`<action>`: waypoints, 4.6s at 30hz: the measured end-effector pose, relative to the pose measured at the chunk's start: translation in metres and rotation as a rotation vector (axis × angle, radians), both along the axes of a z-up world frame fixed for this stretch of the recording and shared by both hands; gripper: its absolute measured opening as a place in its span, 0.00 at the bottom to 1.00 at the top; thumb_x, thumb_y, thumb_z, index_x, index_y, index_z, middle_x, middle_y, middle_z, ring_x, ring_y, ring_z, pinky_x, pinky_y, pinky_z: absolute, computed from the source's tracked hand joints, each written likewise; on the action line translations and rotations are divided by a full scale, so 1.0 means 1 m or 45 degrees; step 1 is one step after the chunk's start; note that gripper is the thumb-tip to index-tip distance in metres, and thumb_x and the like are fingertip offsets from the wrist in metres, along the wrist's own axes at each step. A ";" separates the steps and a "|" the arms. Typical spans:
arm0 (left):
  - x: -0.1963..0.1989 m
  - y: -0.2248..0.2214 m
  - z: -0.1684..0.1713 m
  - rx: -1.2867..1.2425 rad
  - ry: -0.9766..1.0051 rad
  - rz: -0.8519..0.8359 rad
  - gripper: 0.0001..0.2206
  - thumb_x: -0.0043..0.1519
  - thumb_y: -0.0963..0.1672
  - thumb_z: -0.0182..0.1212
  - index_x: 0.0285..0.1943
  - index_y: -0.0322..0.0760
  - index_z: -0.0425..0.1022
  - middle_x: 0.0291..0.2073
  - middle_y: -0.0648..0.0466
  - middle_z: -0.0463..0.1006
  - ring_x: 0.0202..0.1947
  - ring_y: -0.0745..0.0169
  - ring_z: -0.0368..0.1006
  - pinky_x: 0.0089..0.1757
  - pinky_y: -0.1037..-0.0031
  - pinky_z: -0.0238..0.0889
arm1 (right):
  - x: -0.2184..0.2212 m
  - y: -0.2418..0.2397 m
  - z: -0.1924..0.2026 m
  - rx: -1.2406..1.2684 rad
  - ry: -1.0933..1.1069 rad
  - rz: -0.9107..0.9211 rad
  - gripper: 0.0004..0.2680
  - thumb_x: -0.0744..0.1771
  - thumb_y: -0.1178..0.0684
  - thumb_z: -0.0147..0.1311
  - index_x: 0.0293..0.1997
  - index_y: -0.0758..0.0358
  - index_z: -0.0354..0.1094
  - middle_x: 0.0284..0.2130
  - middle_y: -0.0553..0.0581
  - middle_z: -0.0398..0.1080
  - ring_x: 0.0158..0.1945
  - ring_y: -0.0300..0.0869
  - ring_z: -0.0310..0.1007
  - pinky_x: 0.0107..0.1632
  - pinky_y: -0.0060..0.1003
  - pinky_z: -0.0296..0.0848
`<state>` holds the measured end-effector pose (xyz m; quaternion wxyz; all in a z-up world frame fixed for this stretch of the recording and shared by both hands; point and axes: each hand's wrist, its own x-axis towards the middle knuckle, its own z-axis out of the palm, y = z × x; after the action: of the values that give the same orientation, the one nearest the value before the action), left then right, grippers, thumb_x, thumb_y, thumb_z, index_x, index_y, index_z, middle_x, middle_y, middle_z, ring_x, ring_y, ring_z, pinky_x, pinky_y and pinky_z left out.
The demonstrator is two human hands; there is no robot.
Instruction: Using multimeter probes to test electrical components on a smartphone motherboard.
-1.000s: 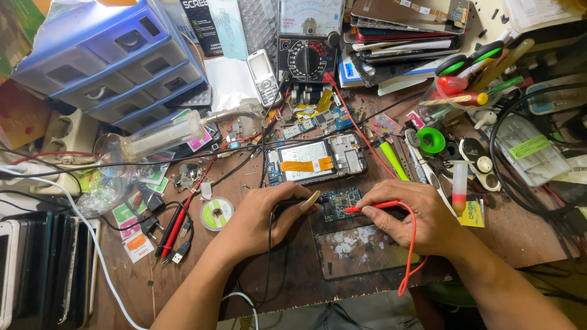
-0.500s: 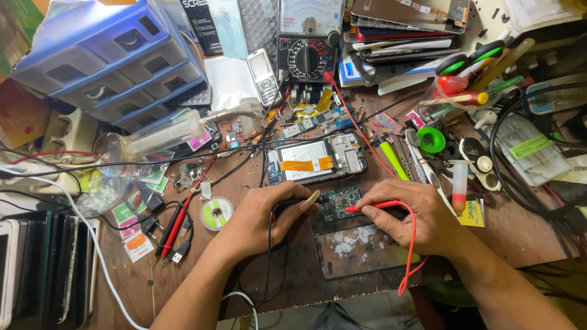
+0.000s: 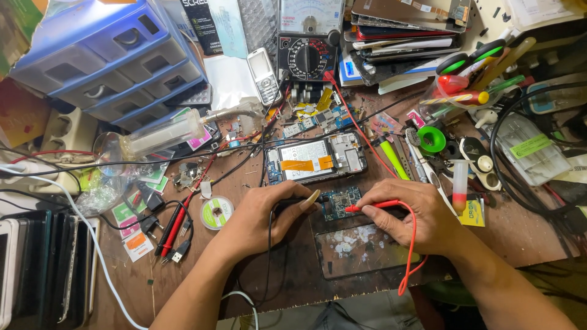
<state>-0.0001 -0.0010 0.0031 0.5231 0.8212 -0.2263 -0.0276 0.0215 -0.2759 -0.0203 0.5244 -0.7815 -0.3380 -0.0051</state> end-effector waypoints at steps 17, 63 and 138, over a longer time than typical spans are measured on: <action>0.001 0.001 -0.002 -0.005 -0.028 -0.017 0.06 0.63 0.41 0.58 0.45 0.33 0.78 0.23 0.43 0.81 0.24 0.42 0.80 0.27 0.64 0.73 | -0.001 0.000 0.002 -0.004 -0.015 -0.009 0.03 0.66 0.57 0.59 0.36 0.60 0.78 0.27 0.57 0.79 0.32 0.52 0.82 0.41 0.43 0.79; 0.001 0.004 -0.007 -0.009 -0.032 -0.050 0.07 0.64 0.40 0.57 0.47 0.31 0.77 0.25 0.42 0.81 0.26 0.41 0.81 0.29 0.62 0.75 | -0.004 0.002 0.011 -0.020 0.034 0.039 0.02 0.66 0.60 0.58 0.37 0.64 0.76 0.29 0.60 0.77 0.33 0.53 0.81 0.43 0.44 0.78; -0.001 0.004 -0.008 0.005 -0.037 -0.052 0.07 0.65 0.41 0.56 0.47 0.33 0.77 0.25 0.43 0.81 0.27 0.42 0.81 0.29 0.63 0.74 | -0.003 0.000 0.007 -0.038 -0.004 0.039 0.02 0.67 0.59 0.58 0.38 0.64 0.77 0.29 0.61 0.77 0.35 0.54 0.81 0.43 0.45 0.78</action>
<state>-0.0008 0.0030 -0.0049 0.5175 0.8177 -0.2505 -0.0268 0.0183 -0.2760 -0.0129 0.5120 -0.7840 -0.3509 0.0068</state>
